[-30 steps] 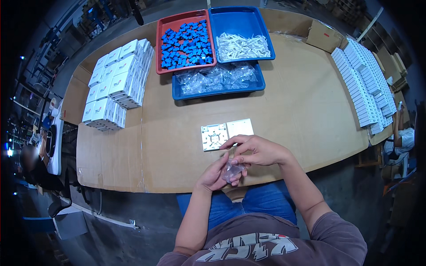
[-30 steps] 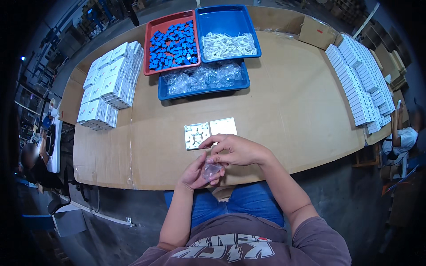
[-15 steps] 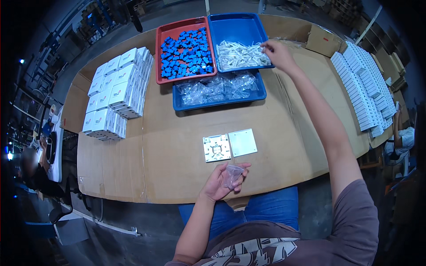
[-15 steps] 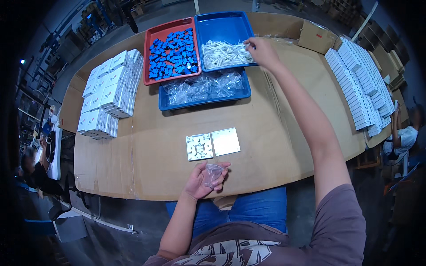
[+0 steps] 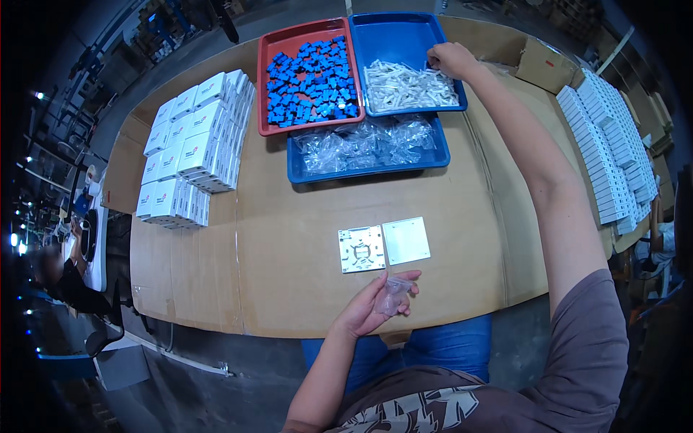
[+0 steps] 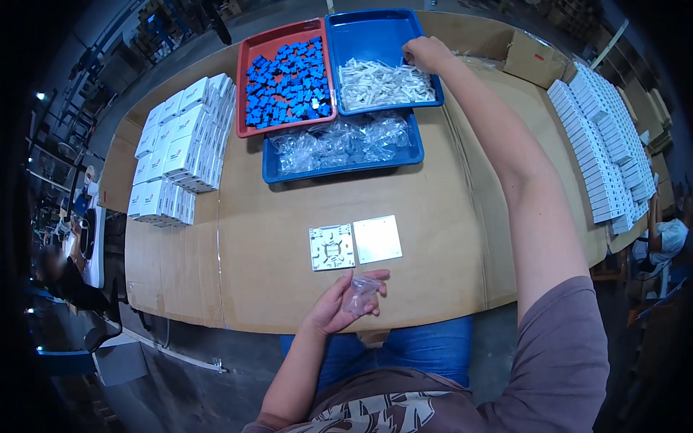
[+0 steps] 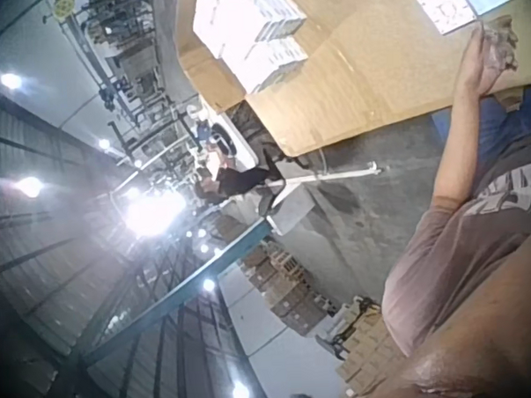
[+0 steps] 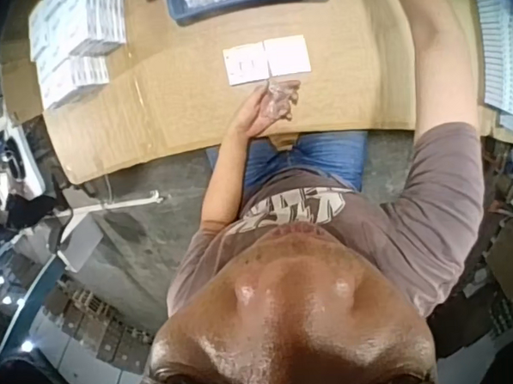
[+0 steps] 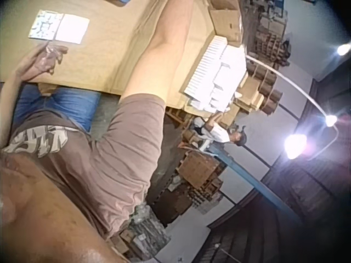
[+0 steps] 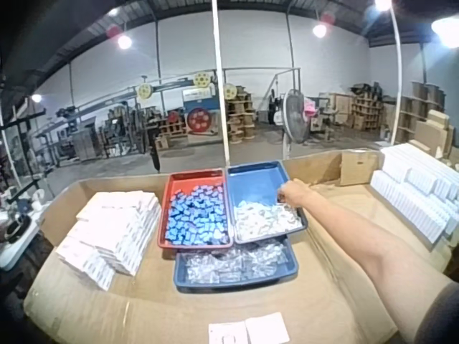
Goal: Assembling and packaging plastic components into white boxes.
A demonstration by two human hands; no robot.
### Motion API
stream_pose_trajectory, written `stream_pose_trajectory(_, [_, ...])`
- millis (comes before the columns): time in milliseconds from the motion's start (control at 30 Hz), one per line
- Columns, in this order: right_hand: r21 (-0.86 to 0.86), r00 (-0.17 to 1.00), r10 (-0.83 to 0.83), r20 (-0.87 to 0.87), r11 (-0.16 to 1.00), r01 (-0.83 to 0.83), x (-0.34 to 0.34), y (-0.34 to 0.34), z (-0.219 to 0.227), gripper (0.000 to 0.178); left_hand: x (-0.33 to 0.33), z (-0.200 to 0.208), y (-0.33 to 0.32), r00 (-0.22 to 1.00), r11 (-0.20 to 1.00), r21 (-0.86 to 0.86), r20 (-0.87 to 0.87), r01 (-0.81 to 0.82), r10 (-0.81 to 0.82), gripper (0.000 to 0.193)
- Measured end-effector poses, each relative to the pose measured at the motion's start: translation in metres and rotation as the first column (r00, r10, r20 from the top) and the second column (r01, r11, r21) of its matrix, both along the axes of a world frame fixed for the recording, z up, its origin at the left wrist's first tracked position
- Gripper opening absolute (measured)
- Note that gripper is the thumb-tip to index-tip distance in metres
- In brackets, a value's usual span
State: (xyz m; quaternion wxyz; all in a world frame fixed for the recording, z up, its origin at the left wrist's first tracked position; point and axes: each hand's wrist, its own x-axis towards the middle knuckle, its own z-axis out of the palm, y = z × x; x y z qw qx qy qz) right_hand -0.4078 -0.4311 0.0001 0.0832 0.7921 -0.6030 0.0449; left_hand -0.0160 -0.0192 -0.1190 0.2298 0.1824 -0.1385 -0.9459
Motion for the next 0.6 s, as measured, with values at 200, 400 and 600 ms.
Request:
stream_pose_trajectory(200, [0.019, 1.000, 0.001, 0.007, 1.000, -0.001, 0.000, -0.004, 0.000, 0.011, 0.000, 0.000, -0.003, 1.000, 1.000, -0.016, -0.001, -0.009, 0.009, 0.072])
stream_pose_trajectory(400, [-0.105, 0.684, 0.107, 0.721, 0.993, -0.045, 0.005, 0.022, 0.001, 0.016, -0.005, 0.001, -0.002, 1.000, 0.997, -0.080, -0.009, 0.006, -0.007, 0.075])
stream_pose_trajectory(600, [-0.179, -0.414, -0.034, 0.910, 0.868, -0.464, 0.115, 0.176, 0.063, 0.018, 0.003, 0.000, 0.009, 1.000, 0.998, -0.062, 0.020, 0.006, -0.005, 0.076])
